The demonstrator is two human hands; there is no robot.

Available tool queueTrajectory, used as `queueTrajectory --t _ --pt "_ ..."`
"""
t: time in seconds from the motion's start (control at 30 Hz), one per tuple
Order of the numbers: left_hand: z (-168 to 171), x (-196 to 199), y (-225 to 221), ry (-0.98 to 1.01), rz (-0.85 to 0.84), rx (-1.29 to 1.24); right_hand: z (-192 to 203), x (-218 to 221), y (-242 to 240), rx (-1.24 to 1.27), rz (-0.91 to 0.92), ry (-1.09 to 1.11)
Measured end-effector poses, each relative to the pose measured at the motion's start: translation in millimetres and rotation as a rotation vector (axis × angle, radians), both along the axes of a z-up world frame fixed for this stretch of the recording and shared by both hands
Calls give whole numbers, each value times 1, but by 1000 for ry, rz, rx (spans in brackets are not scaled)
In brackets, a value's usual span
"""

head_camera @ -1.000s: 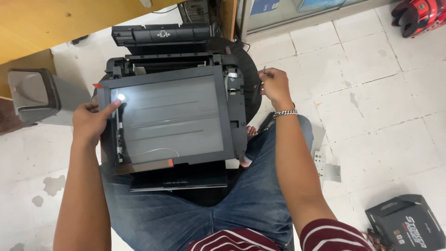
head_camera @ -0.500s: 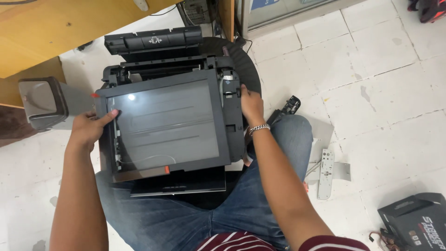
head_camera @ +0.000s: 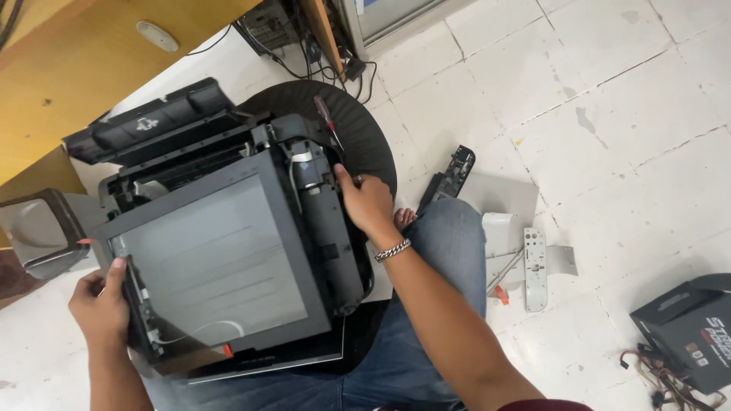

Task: Disassembling a printer to access internal components for repair

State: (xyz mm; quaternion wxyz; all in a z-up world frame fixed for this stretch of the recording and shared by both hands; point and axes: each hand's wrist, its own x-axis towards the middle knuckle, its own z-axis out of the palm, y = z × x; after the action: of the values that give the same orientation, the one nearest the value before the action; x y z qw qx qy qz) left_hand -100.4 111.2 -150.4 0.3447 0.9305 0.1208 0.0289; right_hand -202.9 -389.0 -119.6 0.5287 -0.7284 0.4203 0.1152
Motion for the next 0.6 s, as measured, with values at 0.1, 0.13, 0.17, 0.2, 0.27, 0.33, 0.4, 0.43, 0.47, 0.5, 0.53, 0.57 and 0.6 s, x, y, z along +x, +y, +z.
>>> queueTrajectory --t 0.1,0.13,0.17,0.2,0.27,0.33,0.4,0.43,0.47,0.5,0.53,0.57,0.6 --pt "-1 -1 6 14 -4 -73 -11 12 0 -101 52 -77" --pt "-5 -1 5 16 2 -66 -26 18 -1 -94 58 -76" --pt "-8 -2 5 4 12 -59 -42 22 -1 -100 78 -62" --pt "-10 -1 5 -12 22 -55 -56 29 0 -108 98 -51" --pt "1 -7 -6 -4 41 -24 -47 28 -5 -101 114 -60" --pt "-3 -9 -6 11 64 -7 -35 29 -13 -107 134 -62" --pt "-17 -6 7 -84 24 -31 -20 34 -20 -153 195 2" --pt "-31 -1 10 -89 39 -35 -38 38 -27 -159 210 -3" --pt "-41 0 18 -135 14 32 -54 46 -30 -248 54 -39" --pt "-50 2 28 -179 -11 100 -69 55 -31 -332 -105 -77" --pt "-53 0 21 -192 34 102 -83 62 -37 -331 -64 -100" --pt "-56 0 17 -226 30 74 -95 70 -41 -367 -67 -92" --pt "-60 -1 14 -260 32 42 -106 80 -45 -409 -64 -88"
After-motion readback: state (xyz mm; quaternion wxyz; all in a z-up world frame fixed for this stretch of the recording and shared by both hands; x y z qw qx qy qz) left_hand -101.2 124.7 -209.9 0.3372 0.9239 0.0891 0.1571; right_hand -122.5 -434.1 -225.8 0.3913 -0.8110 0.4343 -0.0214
